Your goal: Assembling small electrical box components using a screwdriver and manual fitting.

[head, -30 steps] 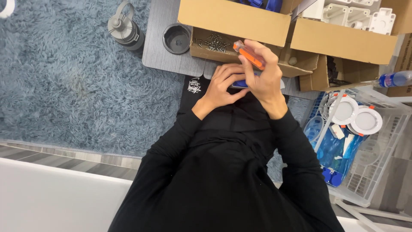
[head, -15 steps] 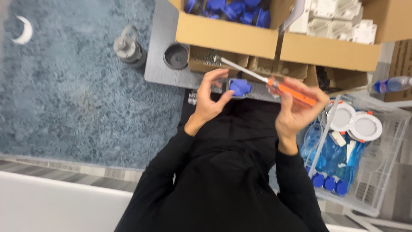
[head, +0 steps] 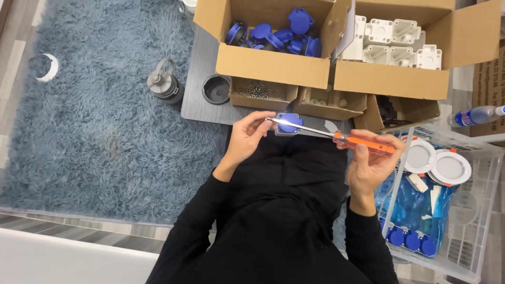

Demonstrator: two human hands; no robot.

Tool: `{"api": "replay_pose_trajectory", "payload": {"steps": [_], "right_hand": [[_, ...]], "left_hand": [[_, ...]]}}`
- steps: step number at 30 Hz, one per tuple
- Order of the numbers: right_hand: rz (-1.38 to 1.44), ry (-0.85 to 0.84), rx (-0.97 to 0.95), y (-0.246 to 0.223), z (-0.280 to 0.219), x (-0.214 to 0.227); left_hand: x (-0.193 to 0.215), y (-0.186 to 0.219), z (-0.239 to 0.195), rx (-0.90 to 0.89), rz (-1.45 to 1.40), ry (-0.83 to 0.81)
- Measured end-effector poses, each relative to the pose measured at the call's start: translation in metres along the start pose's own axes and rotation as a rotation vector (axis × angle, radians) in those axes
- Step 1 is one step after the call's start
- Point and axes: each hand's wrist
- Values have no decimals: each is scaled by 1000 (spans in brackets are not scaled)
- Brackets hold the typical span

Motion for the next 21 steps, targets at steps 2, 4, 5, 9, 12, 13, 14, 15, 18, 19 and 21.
{"api": "replay_pose_trajectory", "payload": {"steps": [2, 4, 5, 9, 12, 13, 14, 15, 18, 19, 21], "right_hand": [[-9, -19, -14, 1, -1, 3], [-27, -29, -15, 0, -1, 6], [-45, -43, -13, 0, -1, 8], [-50, -63, -31, -2, 1, 17], [-100, -90, -42, -6, 2, 24], [-111, -121, -45, -8, 3, 25], [-122, -151, -49, -10, 5, 26], [-122, -150, -49, -13, 7, 26], [-161, -211, -49, -19, 11, 30], [-158, -224, -56, -18, 11, 33], [-157, -237, -64, -17, 12, 37]], "left_hand": [[3, -7, -2, 16, -16, 10], [4, -8, -4, 20, -9, -3], [5, -9, -4, 21, -4, -14], [5, 13, -3, -6, 35, -73], [8, 27, -6, -37, 123, -136], [10, 29, -6, -60, 181, -175], [11, 32, -6, -84, 239, -214], [12, 38, -6, -83, 239, -215], [12, 49, -8, -102, 329, -268], [11, 48, -10, -115, 342, -267], [9, 48, -13, -128, 354, -266]]}}
Point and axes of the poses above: each hand's wrist, its own z-axis towards the middle knuckle, its own x-axis out of the back of the hand, y = z × x, and after that the axes turned 5 degrees about y, right-handed
